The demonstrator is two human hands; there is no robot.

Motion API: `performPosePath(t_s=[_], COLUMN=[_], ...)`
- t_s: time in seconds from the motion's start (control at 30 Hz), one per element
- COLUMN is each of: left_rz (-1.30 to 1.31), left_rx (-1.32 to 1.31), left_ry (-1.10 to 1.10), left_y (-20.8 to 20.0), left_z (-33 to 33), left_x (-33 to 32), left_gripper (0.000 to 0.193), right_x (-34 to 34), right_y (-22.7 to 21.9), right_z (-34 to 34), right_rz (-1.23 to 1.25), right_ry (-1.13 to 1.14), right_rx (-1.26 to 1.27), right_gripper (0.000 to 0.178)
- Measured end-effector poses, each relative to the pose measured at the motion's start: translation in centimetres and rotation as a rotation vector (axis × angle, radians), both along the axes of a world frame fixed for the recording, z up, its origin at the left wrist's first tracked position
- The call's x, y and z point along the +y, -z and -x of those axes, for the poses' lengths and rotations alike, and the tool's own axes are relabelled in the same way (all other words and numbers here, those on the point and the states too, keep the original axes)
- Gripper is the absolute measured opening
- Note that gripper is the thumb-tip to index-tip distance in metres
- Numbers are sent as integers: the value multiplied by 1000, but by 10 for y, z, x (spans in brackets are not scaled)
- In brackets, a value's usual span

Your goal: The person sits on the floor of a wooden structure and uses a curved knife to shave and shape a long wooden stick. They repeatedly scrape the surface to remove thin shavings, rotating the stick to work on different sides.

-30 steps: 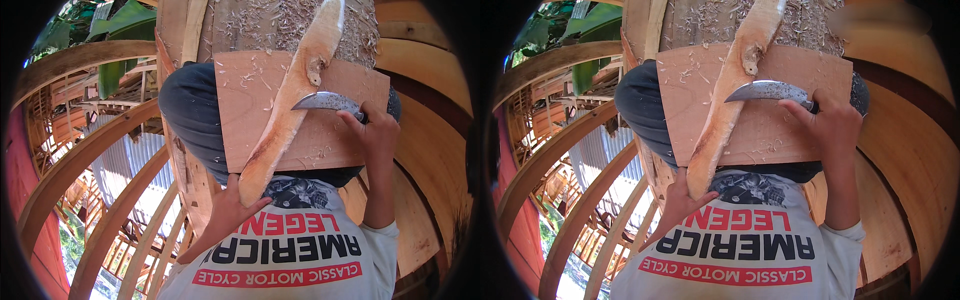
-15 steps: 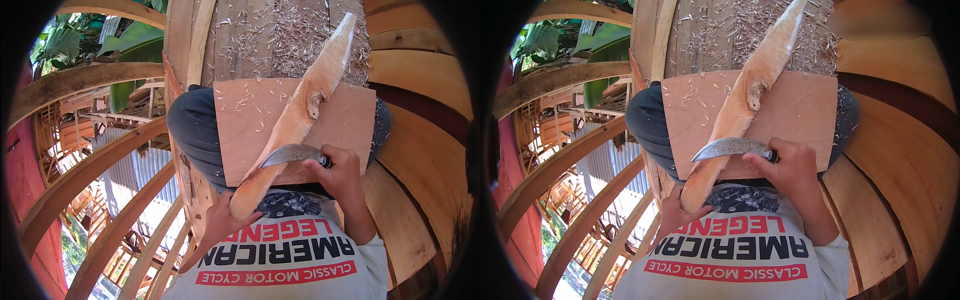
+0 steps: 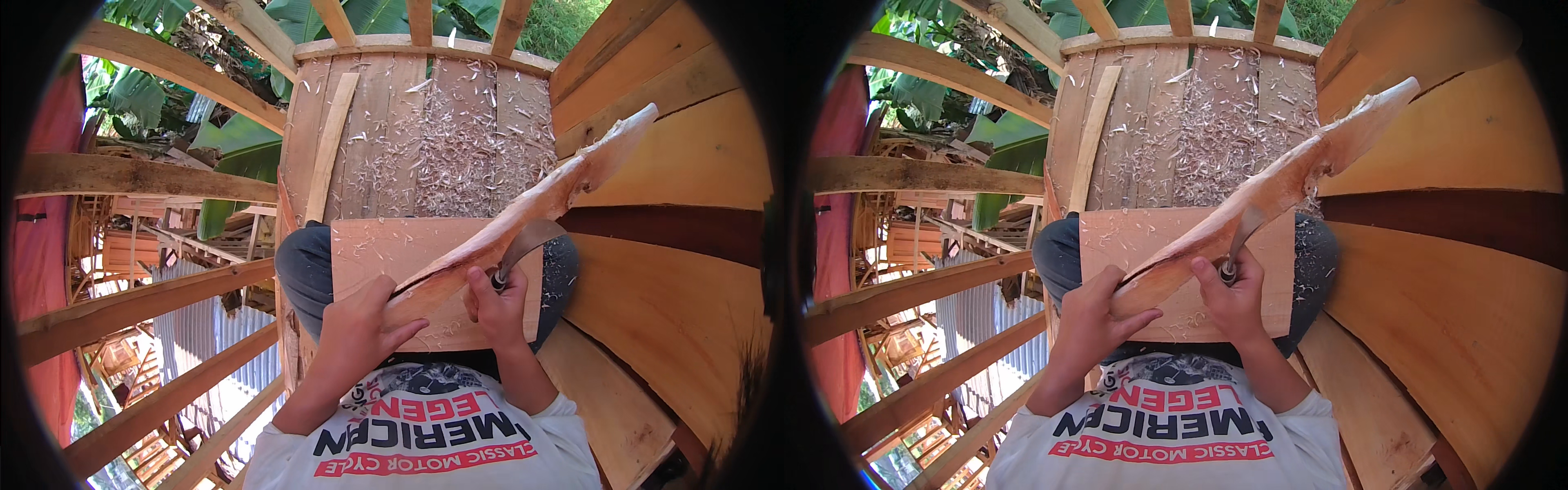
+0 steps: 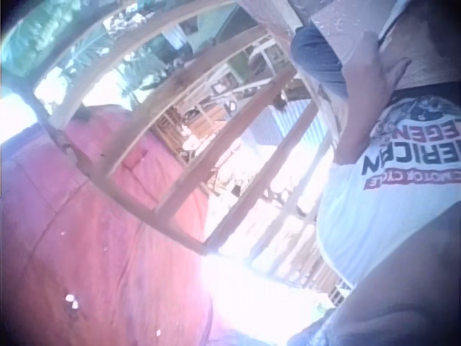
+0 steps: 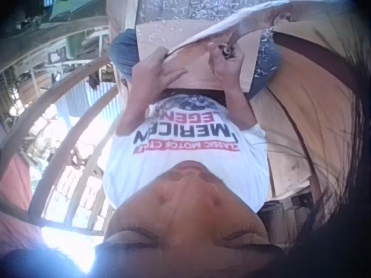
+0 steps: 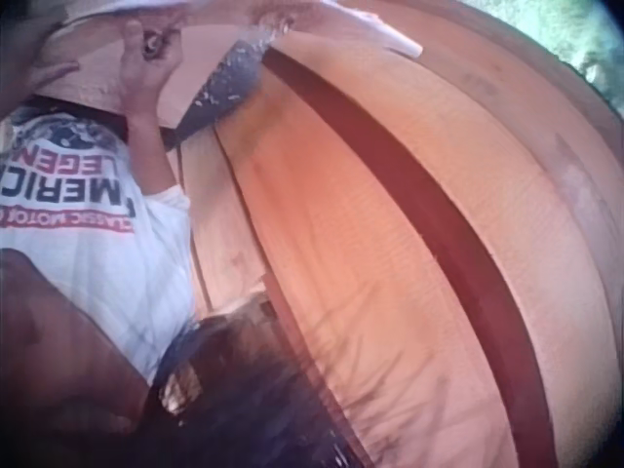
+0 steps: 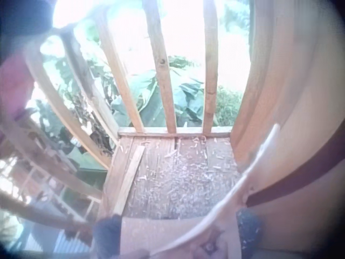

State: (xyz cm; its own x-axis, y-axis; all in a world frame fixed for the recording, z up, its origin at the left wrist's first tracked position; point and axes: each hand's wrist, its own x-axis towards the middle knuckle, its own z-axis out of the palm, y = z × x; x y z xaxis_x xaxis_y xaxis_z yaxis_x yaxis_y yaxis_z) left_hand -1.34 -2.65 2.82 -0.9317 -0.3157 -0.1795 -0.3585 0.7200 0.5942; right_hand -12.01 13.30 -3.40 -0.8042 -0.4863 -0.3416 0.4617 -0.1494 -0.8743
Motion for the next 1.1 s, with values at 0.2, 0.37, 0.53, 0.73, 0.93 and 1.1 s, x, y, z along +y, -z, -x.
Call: performPosePath(t_s=[0.2,0.37,0.53,0.73,0.93,1.1], left_rz=[-387,-936,-1371,-1528,-1753,-1830], left_rx=[-161,-219,-516,-473,-444,-481], left_ry=[162,242,200,274,427,308], left_y=[10,36,48,58,65,65], left_z=[24,26,23,14,13,19], left_x=[1,0,4,15,14,20], left_gripper=[47,43,37,33,44,47], right_x=[29,35,35,43,39,37], right_y=[8,11,3,6,7,-1], right_z=[12,10,15,14,12,10], right_rz=[-22,-34,2,39,129,96], right_ry=[-20,-80,-165,-223,-243,-225], right_rx=[24,73,124,51,115,70], right_gripper=[16,18,21,23,35,25])
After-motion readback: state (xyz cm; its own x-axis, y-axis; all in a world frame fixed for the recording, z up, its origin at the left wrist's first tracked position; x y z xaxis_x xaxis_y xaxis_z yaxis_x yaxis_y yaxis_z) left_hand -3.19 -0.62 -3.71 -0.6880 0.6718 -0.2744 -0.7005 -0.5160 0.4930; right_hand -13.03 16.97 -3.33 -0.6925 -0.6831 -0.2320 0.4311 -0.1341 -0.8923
